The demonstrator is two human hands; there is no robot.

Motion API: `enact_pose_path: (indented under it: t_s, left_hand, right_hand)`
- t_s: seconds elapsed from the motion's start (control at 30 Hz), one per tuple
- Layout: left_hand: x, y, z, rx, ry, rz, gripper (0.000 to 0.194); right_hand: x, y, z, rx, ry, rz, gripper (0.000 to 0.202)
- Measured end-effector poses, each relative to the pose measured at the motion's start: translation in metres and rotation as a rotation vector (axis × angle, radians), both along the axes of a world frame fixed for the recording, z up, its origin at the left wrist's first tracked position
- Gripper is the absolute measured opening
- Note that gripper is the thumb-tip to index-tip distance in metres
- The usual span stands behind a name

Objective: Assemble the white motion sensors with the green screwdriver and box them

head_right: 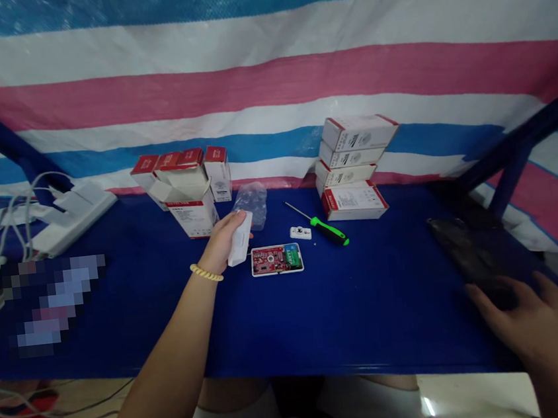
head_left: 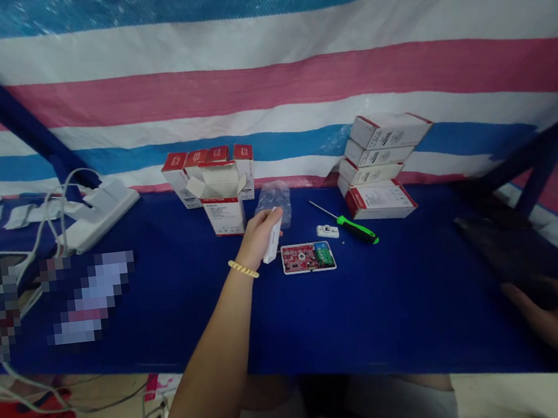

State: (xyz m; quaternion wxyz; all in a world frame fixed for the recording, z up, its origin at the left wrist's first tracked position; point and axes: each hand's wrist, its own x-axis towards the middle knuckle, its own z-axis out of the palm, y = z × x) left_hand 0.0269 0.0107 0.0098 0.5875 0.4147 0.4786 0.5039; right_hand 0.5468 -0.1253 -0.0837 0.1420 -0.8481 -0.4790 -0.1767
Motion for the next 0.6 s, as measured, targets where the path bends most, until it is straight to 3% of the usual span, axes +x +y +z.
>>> enact_pose_path:
  t_s: [0.13, 0.27, 0.4, 0.6]
  left_hand:
    - [0.001, 0.0, -0.002, 0.008, 0.022, -0.008, 0.039]
    - [0.0, 0.0, -0.003, 0.022, 0.058, -0.004, 0.038]
    - [-0.002, 0.001, -0.005, 0.075, 0.155, 0.066, 0.041]
    - [0.0, 0.003, -0.009, 0.163, 0.266, 0.232, 0.043]
  right_hand:
    - [-0.007, 0.023, 0.018, -0.165, 0.145, -0.024, 0.081]
    - [-0.013, 0.046, 0.034, -0.185, 0.158, 0.132, 0.079]
    - [-0.007, 0.055, 0.035, -0.148, 0.106, 0.237, 0.063]
    - [-0.001, 0.053, 0.031, -0.145, 0.032, 0.317, 0.061]
